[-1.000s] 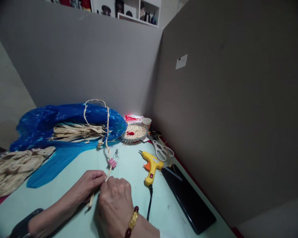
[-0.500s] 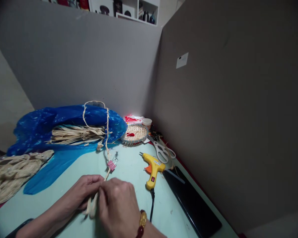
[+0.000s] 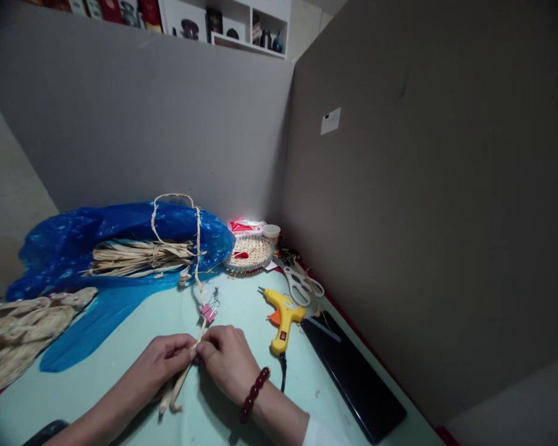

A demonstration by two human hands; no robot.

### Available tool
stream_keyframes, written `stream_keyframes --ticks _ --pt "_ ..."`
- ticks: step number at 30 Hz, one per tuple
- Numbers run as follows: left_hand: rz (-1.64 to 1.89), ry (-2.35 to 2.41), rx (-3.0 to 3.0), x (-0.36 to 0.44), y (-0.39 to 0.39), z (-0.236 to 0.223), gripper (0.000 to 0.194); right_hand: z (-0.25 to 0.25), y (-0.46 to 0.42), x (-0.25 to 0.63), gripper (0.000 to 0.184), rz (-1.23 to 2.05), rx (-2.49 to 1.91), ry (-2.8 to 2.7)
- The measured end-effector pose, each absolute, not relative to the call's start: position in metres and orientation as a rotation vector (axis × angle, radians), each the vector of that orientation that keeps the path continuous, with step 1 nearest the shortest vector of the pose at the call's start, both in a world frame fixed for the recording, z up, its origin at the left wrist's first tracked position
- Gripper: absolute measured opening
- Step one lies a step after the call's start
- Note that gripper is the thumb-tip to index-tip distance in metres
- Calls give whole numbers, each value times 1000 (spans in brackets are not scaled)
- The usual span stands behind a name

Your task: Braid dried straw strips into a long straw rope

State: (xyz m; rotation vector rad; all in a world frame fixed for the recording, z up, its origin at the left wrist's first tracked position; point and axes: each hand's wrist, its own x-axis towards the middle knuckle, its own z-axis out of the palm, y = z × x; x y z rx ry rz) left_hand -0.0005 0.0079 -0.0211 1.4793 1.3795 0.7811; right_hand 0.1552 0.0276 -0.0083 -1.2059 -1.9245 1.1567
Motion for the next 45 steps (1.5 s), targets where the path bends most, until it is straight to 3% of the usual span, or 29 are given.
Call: stream_keyframes --ticks 18,23,29,35,38,40,45 --pt "615 1807 2262 16 -29 -15 28 -9 19 151 15 1030 -1291 -1770" --pt "449 1703 2604 20 -36 -31 28 -9 22 155 16 1142 -1270 -1740" --pt "181 1674 2844 24 -39 -37 41 -18 27 155 13 1315 -1199 -1682" --pt "438 1705 2550 22 -40 -19 33 -24 29 155 12 1386 -1181 -1634" --pt "781 1846 2087 11 -26 -5 36 -24 28 155 14 1374 -1195 -1636" --pt "978 1771 1671 6 -15 0 25 -22 27 155 16 1370 -1200 -1643" --pt "842 1454 1315 14 -4 -9 31 -17 23 155 21 1359 -1196 -1694"
